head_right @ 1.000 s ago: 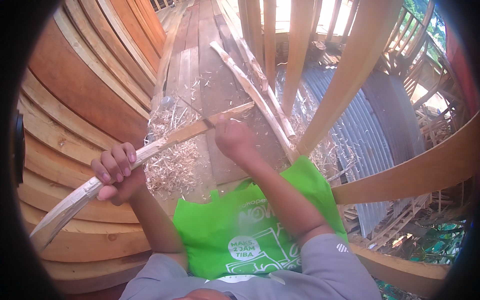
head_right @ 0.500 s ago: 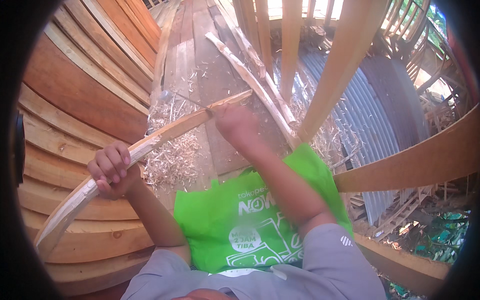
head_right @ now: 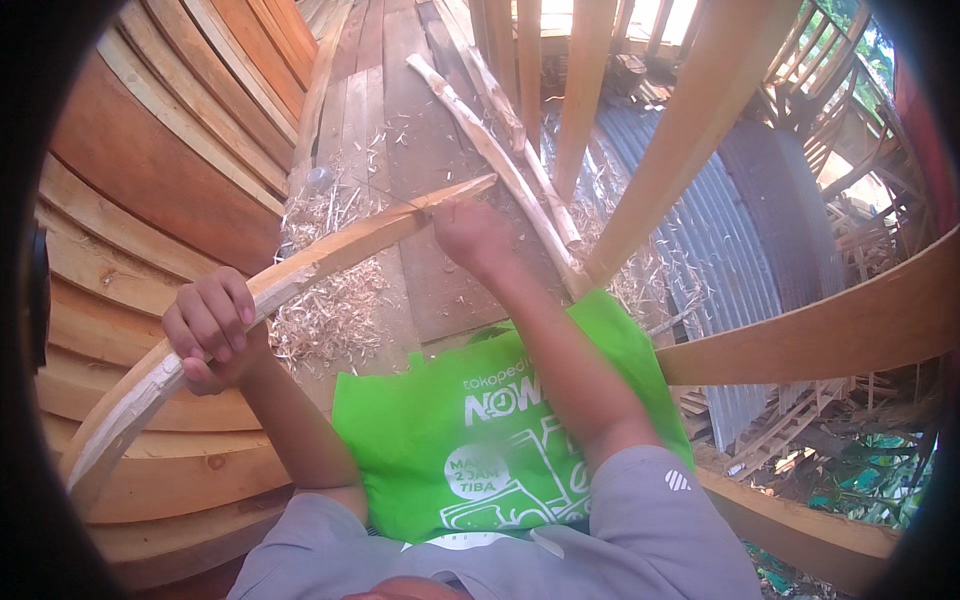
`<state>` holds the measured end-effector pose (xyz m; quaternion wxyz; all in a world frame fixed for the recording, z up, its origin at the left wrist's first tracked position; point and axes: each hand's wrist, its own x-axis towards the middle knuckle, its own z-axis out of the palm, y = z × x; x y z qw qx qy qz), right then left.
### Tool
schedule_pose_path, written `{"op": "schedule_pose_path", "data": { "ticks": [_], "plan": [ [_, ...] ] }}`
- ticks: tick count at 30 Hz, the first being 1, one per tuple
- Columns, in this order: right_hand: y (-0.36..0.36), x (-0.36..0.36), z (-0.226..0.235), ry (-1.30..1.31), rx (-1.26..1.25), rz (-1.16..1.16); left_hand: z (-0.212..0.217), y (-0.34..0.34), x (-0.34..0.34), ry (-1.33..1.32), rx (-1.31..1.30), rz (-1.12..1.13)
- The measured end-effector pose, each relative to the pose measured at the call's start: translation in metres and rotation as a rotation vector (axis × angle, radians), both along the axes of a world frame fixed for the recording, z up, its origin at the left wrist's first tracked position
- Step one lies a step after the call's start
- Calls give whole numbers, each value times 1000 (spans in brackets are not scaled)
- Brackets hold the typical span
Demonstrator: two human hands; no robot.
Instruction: The person carves a long, curved piece of wood using a knife. They hold the wood with one hand and use the knife with the other to shave off thin layers, creating wood shavings on the floor.
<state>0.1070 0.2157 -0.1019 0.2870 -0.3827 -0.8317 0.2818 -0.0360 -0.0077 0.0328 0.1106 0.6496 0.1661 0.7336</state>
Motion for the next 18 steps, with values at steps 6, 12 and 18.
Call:
{"op": "schedule_pose_path", "data": {
  "ticks": [6, 12, 18],
  "plan": [
    [-60, 0, 66, -174, 40, 38, -1, -4, -7, 15, 10, 17],
    [-45, 0, 56, -176, 41, -28, 1, -2, -2, -15, 35, 74],
    [-15, -13, 30, -7, 114, -3, 2, -1, -2, 9, 24, -10]
  ]
}}
